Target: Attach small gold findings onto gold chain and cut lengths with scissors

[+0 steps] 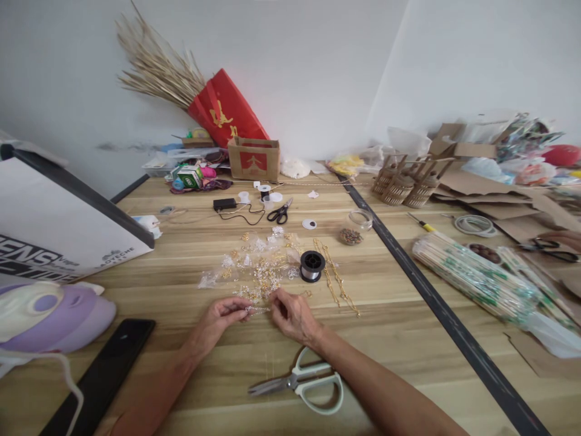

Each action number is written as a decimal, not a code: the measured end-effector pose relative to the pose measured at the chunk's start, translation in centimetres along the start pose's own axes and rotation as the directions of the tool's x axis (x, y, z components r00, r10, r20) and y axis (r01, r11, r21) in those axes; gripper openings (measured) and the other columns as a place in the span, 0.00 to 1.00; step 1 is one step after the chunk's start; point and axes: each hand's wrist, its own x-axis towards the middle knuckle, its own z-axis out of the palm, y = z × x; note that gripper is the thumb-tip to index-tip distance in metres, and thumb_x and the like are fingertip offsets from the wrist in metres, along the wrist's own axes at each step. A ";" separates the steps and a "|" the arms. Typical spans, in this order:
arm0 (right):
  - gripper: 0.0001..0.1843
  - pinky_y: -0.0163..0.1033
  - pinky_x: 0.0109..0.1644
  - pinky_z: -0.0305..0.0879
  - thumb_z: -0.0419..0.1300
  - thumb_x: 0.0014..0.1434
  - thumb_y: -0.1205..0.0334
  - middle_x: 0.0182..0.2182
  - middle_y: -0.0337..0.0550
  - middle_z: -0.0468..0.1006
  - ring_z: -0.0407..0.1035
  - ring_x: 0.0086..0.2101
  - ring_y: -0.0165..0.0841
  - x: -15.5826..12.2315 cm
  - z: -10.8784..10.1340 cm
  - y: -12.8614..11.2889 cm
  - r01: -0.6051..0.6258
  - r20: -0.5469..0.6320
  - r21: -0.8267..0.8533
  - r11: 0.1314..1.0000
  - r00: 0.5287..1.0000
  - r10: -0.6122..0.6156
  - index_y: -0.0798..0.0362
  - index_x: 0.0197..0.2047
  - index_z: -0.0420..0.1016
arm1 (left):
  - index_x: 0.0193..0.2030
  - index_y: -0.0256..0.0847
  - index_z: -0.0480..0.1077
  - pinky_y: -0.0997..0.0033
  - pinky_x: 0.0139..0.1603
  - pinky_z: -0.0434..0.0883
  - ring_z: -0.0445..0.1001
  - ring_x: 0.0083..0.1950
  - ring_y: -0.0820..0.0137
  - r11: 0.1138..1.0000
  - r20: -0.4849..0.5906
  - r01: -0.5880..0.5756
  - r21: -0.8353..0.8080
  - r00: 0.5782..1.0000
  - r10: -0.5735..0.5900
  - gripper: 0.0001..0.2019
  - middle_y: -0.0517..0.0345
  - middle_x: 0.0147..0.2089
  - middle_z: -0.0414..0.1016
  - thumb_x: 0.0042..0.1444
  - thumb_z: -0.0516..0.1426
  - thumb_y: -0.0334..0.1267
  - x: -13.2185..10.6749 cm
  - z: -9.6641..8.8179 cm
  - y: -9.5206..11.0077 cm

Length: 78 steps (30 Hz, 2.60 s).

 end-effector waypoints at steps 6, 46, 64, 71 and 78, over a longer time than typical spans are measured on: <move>0.06 0.29 0.24 0.52 0.50 0.56 0.70 0.19 0.33 0.65 0.57 0.19 0.24 -0.1 0.0 0.1 0.002 0.025 -0.006 1.000 1.000 -0.002 0.54 0.37 0.66 | 0.31 0.35 0.76 0.72 0.35 0.69 0.73 0.29 0.70 0.999 -0.012 0.018 0.032 1.000 -0.017 0.12 0.57 0.27 0.79 0.38 0.66 0.38 -0.1 0.2 0.3; 0.07 0.34 0.31 0.58 0.46 0.64 0.66 0.28 0.43 0.69 0.63 0.28 0.31 -0.6 0.0 -1.0 0.303 0.183 -0.173 0.937 0.945 -0.272 0.53 0.37 0.63 | 0.29 0.36 0.71 0.73 0.32 0.66 0.69 0.27 0.73 0.997 0.118 -0.070 0.013 0.991 0.068 0.14 0.60 0.24 0.72 0.41 0.65 0.44 -0.4 1.3 -0.8; 0.08 0.34 0.31 0.58 0.48 0.65 0.63 0.28 0.43 0.71 0.65 0.28 0.30 0.1 -1.4 -2.3 0.272 0.252 -0.179 0.945 0.942 -0.223 0.54 0.37 0.65 | 0.30 0.41 0.74 0.71 0.35 0.66 0.72 0.32 0.67 0.618 0.205 -0.502 0.605 0.848 0.488 0.06 0.54 0.29 0.75 0.53 0.56 0.32 -2.0 2.2 -1.1; 0.10 0.33 0.32 0.54 0.48 0.66 0.63 0.32 0.41 0.72 0.66 0.29 0.29 2.1 -6.0 -2.3 0.096 0.360 -0.518 0.850 0.926 0.115 0.54 0.36 0.67 | 0.30 0.37 0.73 0.72 0.39 0.68 0.71 0.37 0.69 0.655 0.314 -0.569 0.496 0.821 0.476 0.06 0.52 0.35 0.72 0.55 0.55 0.32 -1.8 1.6 0.4; 0.07 0.34 0.31 0.52 0.50 0.64 0.68 0.39 0.46 0.71 0.67 0.32 0.30 2.0 -7.0 -2.0 0.083 0.385 -0.740 0.667 0.865 0.320 0.55 0.38 0.68 | 0.29 0.36 0.74 0.71 0.37 0.68 0.73 0.35 0.69 0.769 0.310 -0.535 0.351 0.841 0.443 0.06 0.52 0.33 0.74 0.53 0.58 0.34 -1.7 1.3 1.6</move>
